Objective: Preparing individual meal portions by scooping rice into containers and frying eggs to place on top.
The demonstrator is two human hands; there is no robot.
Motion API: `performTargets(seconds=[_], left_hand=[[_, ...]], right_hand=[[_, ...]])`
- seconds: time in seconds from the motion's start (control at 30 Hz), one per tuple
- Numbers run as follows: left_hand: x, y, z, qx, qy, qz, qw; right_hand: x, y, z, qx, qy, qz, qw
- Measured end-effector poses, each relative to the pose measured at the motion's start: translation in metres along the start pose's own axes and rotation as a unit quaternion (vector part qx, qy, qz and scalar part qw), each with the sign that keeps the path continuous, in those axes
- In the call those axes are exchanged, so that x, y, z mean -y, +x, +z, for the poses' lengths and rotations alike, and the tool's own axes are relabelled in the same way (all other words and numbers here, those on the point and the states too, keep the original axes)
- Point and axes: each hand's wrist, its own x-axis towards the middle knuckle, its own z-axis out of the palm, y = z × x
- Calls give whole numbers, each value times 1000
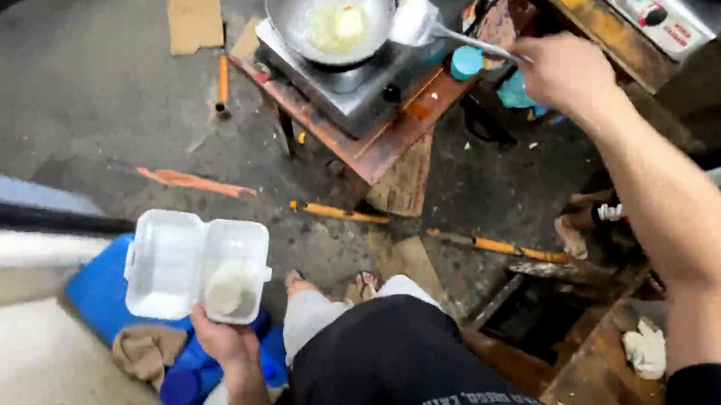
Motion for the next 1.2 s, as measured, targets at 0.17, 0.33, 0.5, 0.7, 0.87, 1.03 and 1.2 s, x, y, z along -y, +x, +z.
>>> performTargets(seconds=[0.17, 0.33, 0.5, 0.7, 0.87, 1.03, 1.2], left_hand=[[-8, 80, 52, 42, 45, 5, 998], [-53, 135, 114, 113, 80, -33, 990], [-89, 170, 161, 184, 128, -60, 973], [-98, 183, 187, 209, 128, -68, 967], [-91, 167, 205, 194, 135, -54, 970], [-73, 155, 212, 183, 145, -13, 972], [-59, 142, 219, 153, 138, -18, 978]], right_hand=[[65, 102, -12, 34, -161, -38, 986], [109, 190, -18, 123, -223, 12, 967], [125, 224, -33, 156, -243, 16, 957], [88, 254, -37, 197, -196, 37, 960], [51, 255, -24, 201, -127, 18, 971], [23, 255, -4, 211, -77, 16, 974], [16, 254, 0, 227, -33, -9, 973]])
